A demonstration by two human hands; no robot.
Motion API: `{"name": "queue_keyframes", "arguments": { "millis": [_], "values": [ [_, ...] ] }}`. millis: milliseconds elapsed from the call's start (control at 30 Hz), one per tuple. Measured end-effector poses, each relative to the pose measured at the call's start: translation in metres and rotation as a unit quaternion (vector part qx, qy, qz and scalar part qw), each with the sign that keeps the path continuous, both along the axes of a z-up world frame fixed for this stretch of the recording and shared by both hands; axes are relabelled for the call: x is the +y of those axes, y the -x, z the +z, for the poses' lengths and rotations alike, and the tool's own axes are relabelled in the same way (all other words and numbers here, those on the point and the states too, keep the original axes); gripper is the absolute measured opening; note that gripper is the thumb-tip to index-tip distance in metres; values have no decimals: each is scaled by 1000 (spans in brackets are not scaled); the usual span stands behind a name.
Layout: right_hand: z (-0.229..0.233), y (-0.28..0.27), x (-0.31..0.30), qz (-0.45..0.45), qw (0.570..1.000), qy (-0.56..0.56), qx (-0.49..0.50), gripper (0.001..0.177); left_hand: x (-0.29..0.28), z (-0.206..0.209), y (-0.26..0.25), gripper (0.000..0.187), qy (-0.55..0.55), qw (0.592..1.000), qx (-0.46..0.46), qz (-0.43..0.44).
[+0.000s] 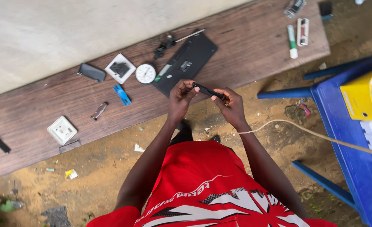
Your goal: The person handles and moves various items including a light bulb, a small brush, and a hair clipper between a wooden bench and a plastic table.
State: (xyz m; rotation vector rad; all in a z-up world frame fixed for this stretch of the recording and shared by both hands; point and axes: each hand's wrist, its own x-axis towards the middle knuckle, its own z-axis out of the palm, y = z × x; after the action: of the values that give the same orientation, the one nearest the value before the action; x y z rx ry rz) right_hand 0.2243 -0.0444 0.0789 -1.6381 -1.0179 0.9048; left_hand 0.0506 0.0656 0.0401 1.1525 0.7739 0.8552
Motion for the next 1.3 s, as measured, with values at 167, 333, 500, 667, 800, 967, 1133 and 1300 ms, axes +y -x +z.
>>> {"name": "queue_keyframes", "arguments": {
  "millis": [167, 333, 500, 667, 800, 967, 1133, 1300],
  "values": [
    [-10, -37, -63, -29, 999, -16, 43, 26, -49, 9, -41, 31, -12, 999, -7, -46],
    [-14, -76, -136, -66, 996, -41, 32, 25, -114, 6, -81, 22, -6, 996, 4, -88],
    [-17, -114, -214, -127, 988, -40, 76, 26, -178, -4, -124, 19, 0, 990, 9, -141],
    [-18, -148, -295, -204, 977, -35, 54, 26, -237, -10, -176, 14, 3, 975, -20, -222],
    [-19, -174, -350, -287, 957, -8, 38, 26, -276, -10, -219, 12, -20, 957, 4, -291],
    [-22, -197, -399, -349, 935, -43, 39, 24, -306, -18, -264, 10, -17, 932, -6, -361],
    [-28, -218, -421, -395, 906, -109, 109, 25, -311, -22, -310, 11, -19, 910, -4, -413],
    [-32, -250, -427, -440, 886, -102, 103, 25, -308, -21, -367, 13, -25, 900, -1, -436]
  ]
}}
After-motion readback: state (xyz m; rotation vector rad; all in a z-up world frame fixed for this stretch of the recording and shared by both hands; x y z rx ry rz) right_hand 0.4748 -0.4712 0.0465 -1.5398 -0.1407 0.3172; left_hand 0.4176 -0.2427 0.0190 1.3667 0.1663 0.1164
